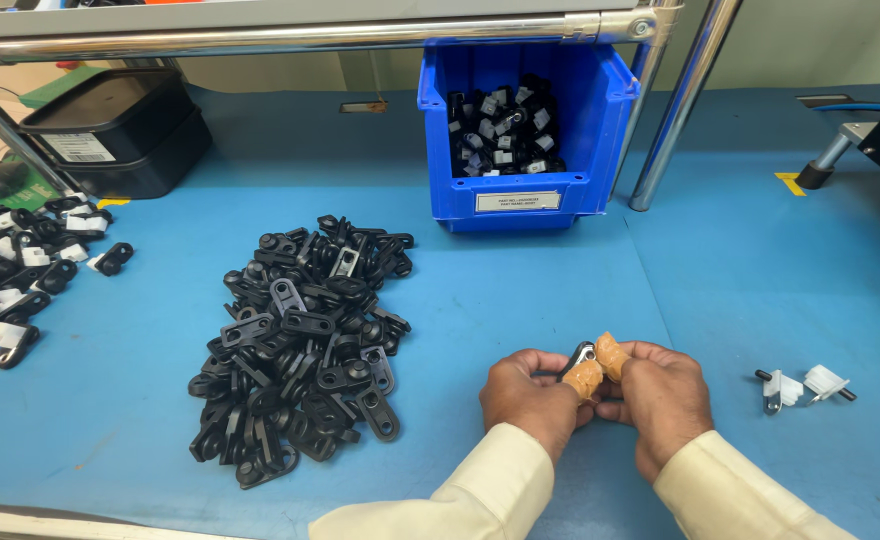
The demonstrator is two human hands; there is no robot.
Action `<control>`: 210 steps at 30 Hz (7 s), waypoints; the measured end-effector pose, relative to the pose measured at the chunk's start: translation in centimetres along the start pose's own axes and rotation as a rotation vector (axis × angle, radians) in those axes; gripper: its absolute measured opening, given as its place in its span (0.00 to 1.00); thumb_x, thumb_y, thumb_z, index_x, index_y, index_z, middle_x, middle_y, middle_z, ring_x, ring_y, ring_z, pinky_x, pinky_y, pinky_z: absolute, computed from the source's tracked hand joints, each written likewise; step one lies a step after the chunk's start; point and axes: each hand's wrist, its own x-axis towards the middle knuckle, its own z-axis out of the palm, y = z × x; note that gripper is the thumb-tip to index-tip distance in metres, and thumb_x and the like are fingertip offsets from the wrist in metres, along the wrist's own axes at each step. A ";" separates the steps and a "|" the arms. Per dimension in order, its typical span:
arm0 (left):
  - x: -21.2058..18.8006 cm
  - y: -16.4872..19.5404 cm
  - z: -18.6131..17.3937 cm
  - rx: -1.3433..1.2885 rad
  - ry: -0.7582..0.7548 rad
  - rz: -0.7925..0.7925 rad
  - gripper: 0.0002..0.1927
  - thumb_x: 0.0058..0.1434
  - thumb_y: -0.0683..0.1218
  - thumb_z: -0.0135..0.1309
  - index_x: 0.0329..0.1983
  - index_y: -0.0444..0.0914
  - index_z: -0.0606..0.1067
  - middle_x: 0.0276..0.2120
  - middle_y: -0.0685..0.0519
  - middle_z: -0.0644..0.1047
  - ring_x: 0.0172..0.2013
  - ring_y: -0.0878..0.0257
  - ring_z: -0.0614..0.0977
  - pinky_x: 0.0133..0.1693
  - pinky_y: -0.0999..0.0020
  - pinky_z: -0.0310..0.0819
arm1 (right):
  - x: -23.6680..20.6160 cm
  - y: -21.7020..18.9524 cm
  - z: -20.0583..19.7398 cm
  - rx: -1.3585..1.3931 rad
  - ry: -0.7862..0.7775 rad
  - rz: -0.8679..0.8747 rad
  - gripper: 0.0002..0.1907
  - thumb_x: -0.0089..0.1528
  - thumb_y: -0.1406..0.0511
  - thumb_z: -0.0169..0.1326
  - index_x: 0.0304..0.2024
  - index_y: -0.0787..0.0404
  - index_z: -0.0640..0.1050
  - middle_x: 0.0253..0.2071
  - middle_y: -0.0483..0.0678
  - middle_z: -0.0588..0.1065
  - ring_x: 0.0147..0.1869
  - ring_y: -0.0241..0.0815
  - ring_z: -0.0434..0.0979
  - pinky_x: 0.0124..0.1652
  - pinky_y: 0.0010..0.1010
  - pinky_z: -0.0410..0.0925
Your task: The person repeatedly picks a black plastic bracket and a white plastic connector, aligns them, and presses them together by hand. The assembled units are placed into a blue bin on the workbench. The person continues this cycle throughout the clip.
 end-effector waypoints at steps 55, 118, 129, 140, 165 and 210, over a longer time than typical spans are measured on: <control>19.9 3.5 -0.3 0.136 -0.024 0.066 0.13 0.52 0.30 0.61 0.41 0.34 0.80 0.37 0.49 0.82 0.34 0.61 0.88 0.34 0.71 0.88 | 18.1 -0.5 7.2 -0.087 -0.294 -0.057 0.13 0.68 0.65 0.49 0.51 0.63 0.81 0.37 0.50 0.80 0.34 0.40 0.79 0.34 0.31 0.73; 14.0 6.4 -12.3 0.753 0.362 0.570 0.10 0.56 0.43 0.64 0.42 0.44 0.83 0.36 0.50 0.85 0.37 0.56 0.87 0.45 0.60 0.82 | 18.2 3.8 -7.5 -1.075 0.354 -0.511 0.24 0.57 0.63 0.68 0.57 0.48 0.83 0.40 0.44 0.80 0.41 0.37 0.84 0.45 0.30 0.76; 20.8 14.7 -19.9 1.521 0.121 0.531 0.21 0.57 0.40 0.62 0.52 0.56 0.81 0.54 0.56 0.78 0.54 0.55 0.81 0.57 0.56 0.78 | 10.1 1.7 1.4 -0.799 0.026 -0.662 0.17 0.56 0.61 0.70 0.48 0.46 0.85 0.39 0.43 0.84 0.40 0.38 0.79 0.41 0.30 0.76; 18.6 16.5 -17.4 1.040 0.309 0.484 0.14 0.56 0.48 0.69 0.43 0.42 0.80 0.33 0.52 0.83 0.32 0.59 0.84 0.35 0.62 0.82 | 9.5 1.1 2.0 -0.743 0.096 -0.489 0.20 0.57 0.62 0.69 0.52 0.48 0.82 0.38 0.45 0.84 0.40 0.37 0.82 0.45 0.30 0.75; 13.3 7.2 -0.6 0.991 -0.158 0.045 0.07 0.61 0.44 0.61 0.38 0.34 0.80 0.29 0.47 0.85 0.27 0.60 0.86 0.35 0.65 0.82 | 8.4 0.3 5.6 -0.478 0.046 -0.508 0.17 0.54 0.64 0.66 0.46 0.56 0.85 0.37 0.45 0.86 0.39 0.31 0.84 0.41 0.24 0.75; 16.2 6.2 -2.2 0.714 -0.308 -0.055 0.09 0.66 0.37 0.47 0.37 0.27 0.77 0.30 0.42 0.82 0.24 0.56 0.85 0.23 0.65 0.81 | 9.6 0.3 5.8 -0.670 -0.118 -0.735 0.14 0.57 0.65 0.64 0.46 0.56 0.84 0.34 0.50 0.83 0.37 0.40 0.87 0.38 0.32 0.76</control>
